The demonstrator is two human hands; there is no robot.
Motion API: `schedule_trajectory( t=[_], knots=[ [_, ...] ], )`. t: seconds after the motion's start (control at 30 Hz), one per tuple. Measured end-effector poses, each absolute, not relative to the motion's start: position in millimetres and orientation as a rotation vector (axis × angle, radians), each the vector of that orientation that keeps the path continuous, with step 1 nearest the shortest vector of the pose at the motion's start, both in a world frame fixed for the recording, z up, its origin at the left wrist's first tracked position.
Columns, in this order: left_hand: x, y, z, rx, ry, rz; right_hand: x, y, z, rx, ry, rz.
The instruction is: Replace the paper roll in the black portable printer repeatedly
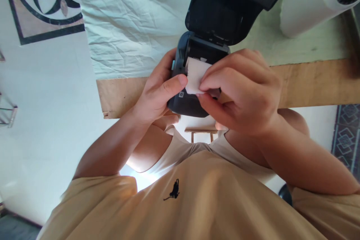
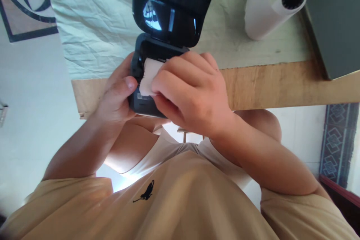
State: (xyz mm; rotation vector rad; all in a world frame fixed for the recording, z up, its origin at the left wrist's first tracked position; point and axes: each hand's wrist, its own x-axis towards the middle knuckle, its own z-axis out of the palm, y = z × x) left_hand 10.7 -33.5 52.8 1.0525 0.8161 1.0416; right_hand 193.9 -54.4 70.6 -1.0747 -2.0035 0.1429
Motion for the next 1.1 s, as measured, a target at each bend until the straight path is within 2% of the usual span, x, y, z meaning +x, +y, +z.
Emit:
schedule_trajectory(
  t=[0.13, 0.27, 0.47, 0.53, 0.67, 0.87, 1.1],
  knots=[
    [5.7, -30.8, 48.4, 1.114, 0.855, 0.982, 190.7, -57.9, 65.9, -1.006, -2.008, 0.068],
    [4.0, -30.9, 46.4, 1.093, 0.732, 0.983, 199.0, -53.3, 68.0, -0.979, -1.947, 0.176],
    [3.3, -29.7, 48.0, 1.061, 0.793, 0.965, 217.8, -42.4, 73.2, -1.234, -1.632, 0.192],
    [1.9, -28.3, 46.3, 1.088, 0.764, 0.979, 219.3, -39.6, 71.4, -1.295, -1.603, 0.305],
    [0.1, -26.4, 40.8, 1.113, 0.721, 0.964, 213.9, -34.1, 65.8, -1.068, -1.544, 0.439],
    [0.0, -24.7, 34.7, 1.117, 0.613, 1.006, 205.7, -35.3, 69.4, -1.038, -1.285, 0.630],
    [8.0, -30.7, 45.0, 1.129, 0.715, 1.007, 216.7, -32.6, 56.9, -1.073, -1.604, 0.895]
  ],
)
